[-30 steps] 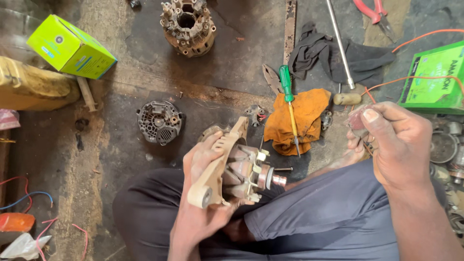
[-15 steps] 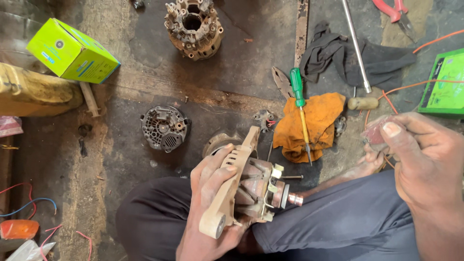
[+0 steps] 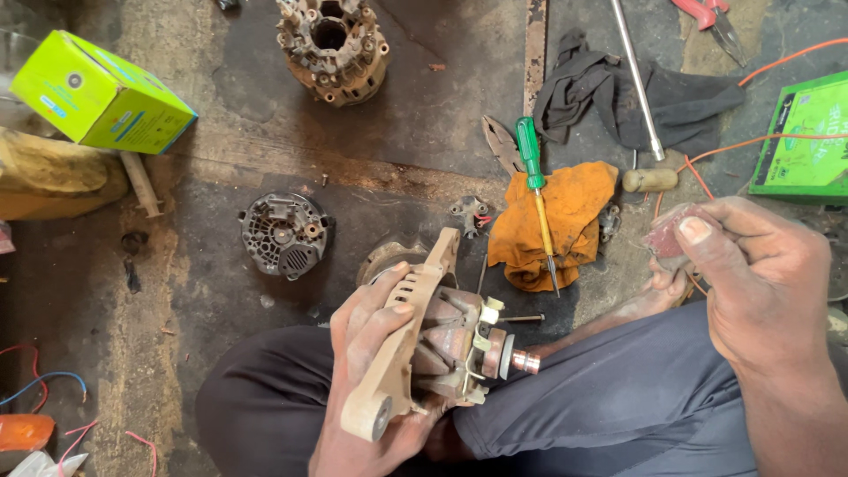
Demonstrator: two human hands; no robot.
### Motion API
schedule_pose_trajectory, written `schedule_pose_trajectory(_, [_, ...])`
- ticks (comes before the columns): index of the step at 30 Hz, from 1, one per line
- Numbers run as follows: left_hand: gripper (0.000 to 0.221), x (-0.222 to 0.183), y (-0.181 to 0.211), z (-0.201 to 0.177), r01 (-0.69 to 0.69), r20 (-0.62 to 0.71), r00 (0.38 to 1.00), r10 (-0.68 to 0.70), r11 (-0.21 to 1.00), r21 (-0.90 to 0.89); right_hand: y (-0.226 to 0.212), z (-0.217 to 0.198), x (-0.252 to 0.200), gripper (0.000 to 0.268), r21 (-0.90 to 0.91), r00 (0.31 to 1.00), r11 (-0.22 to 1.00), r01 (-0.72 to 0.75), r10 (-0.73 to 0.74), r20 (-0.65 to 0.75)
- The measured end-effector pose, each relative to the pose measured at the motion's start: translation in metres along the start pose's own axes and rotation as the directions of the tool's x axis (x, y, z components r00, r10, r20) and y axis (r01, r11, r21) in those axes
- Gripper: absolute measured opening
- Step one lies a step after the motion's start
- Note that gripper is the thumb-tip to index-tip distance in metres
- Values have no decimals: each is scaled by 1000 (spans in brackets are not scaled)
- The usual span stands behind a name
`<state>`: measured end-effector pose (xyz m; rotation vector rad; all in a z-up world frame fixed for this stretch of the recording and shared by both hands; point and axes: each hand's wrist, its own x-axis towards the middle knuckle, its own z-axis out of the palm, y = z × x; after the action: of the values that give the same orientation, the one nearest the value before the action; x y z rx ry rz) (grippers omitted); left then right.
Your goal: The person sits on the floor and uses a screwdriver to tighten screws on a disassembled motor component. They rotate the part to access different screws and continue tightening them throughout the clip.
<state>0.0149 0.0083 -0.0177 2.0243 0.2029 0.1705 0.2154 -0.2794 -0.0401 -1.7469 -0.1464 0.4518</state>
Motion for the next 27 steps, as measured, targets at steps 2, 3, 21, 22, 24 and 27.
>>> schedule_pose_trajectory(2, [83,1,-1,2,-5,-18,1000,5,1000,-22,0,1,1,23,-35,1000,999,12,-12,0])
schedule_pose_trajectory(3, [84,1,-1,3,-8,-27,1000,7,999,-33,0,1,2,22,-52,1000,998,18,-18,0])
schedule_pose_trajectory(21, [76,1,3,4,-22,-34,999,24,999,47,-47,16,-24,15,-107,885,936,336,-275,377])
schedule_pose_trajectory(22, [76,0,4,3,-18,-21,1000,19,999,37,-51,19,-28,15,-132,810,869,477,-376,450])
schedule_pose_trajectory(24, [76,0,4,-1,-15,-4,1000,15,1000,22,-55,26,-31,18,-133,596,668,733,-535,598])
schedule_pose_trajectory(27, [80,1,3,-4,-64,-8,998,64,998,8,-62,36,-35,15,-228,580,616,754,-462,671])
